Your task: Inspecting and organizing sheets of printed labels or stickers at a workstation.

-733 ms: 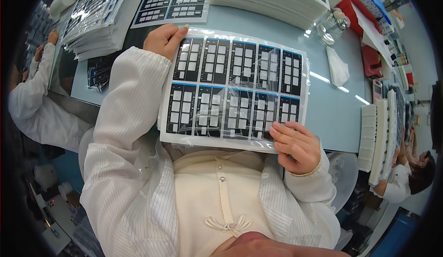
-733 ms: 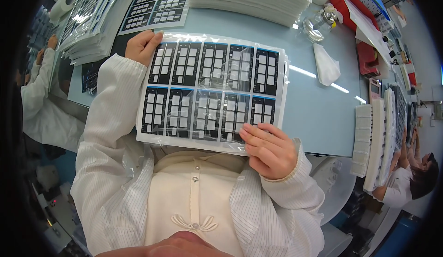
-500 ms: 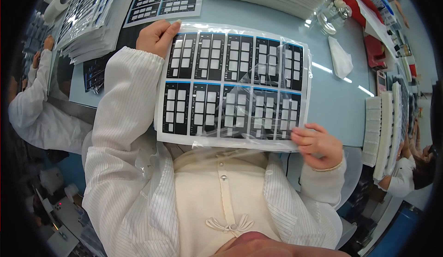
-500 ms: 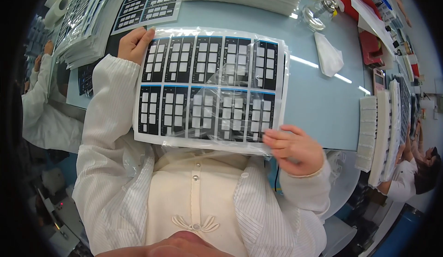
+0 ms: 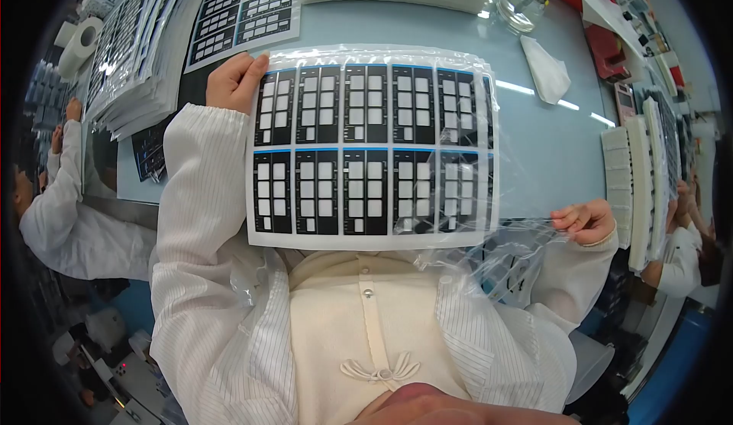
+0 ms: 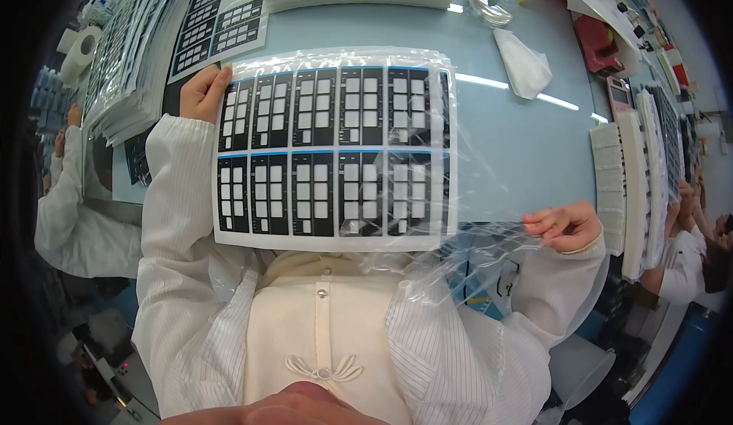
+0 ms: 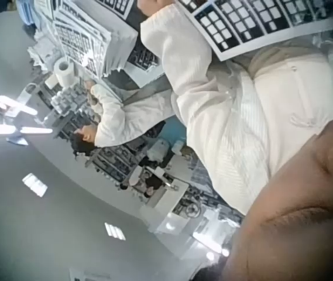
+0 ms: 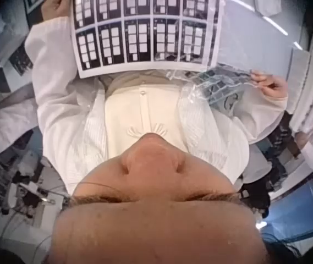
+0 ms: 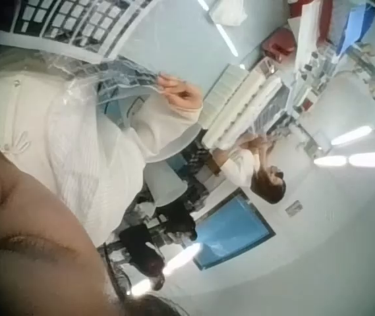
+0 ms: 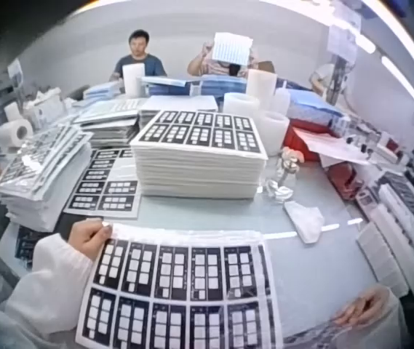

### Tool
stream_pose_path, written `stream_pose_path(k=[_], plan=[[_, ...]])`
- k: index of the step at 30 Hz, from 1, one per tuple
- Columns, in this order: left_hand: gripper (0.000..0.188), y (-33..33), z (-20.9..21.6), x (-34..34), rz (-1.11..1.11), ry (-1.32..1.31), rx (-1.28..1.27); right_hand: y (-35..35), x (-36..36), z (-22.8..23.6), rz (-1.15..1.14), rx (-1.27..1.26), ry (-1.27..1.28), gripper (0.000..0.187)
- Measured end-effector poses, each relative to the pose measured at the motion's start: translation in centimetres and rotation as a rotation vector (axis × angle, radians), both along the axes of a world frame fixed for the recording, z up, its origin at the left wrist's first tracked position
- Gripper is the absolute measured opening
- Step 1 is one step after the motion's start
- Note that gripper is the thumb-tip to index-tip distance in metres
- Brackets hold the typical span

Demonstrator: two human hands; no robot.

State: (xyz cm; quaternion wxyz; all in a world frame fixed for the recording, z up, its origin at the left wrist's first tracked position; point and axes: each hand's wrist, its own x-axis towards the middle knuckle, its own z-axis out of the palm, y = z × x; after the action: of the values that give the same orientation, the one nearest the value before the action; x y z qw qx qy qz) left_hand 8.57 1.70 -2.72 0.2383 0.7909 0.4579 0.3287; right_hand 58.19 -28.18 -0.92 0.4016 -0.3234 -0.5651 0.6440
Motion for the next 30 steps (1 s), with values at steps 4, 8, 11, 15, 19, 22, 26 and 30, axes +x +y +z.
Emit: stream_pose_path(k=[4, 8, 11, 15, 19, 22, 26, 30], plan=[[0.035, 0.6, -0.2, -0.2, 0.001, -0.026, -0.072, -3.9, 2.2, 0.4, -0.059, -0.07, 0.059, 0.015], [0.036, 0.7, -0.5, -0.2, -0.034, -0.053, -0.061, -8.0, 3.8, -0.8, -0.11, -0.127, 0.082, 0.009], [0.038, 1.7, -0.7, -1.1, 0.005, -0.146, -0.041, -13.5, 8.4, -3.0, -0.042, 0.014, 0.017, 0.014], [0.038, 1.4, -1.0, -0.9, -0.063, -0.138, 0.021, -20.0, 6.9, 0.3, -0.421, 0.029, -0.105, 0.021], [0.042, 2.2, -1.4, -2.2, 0.014, -0.115, -0.019, -23.5, 10.8, 2.1, -0.678, 0.319, -0.109, 0.028], [0.045, 1.2, -0.1, -1.0, 0.061, -0.015, 0.169, -21.4, 8.6, 7.0, -0.992, 0.297, -0.491, 0.026], [0.042, 0.4, 1.9, -0.2, 0.133, 0.198, 0.467, -9.4, -2.5, 16.9, -0.896, 0.405, -0.789, 0.036], [0.039, -0.9, 5.4, -1.7, 0.047, -0.147, 0.19, 0.3, -13.8, 21.0, -0.623, 0.721, -0.857, 0.047]])
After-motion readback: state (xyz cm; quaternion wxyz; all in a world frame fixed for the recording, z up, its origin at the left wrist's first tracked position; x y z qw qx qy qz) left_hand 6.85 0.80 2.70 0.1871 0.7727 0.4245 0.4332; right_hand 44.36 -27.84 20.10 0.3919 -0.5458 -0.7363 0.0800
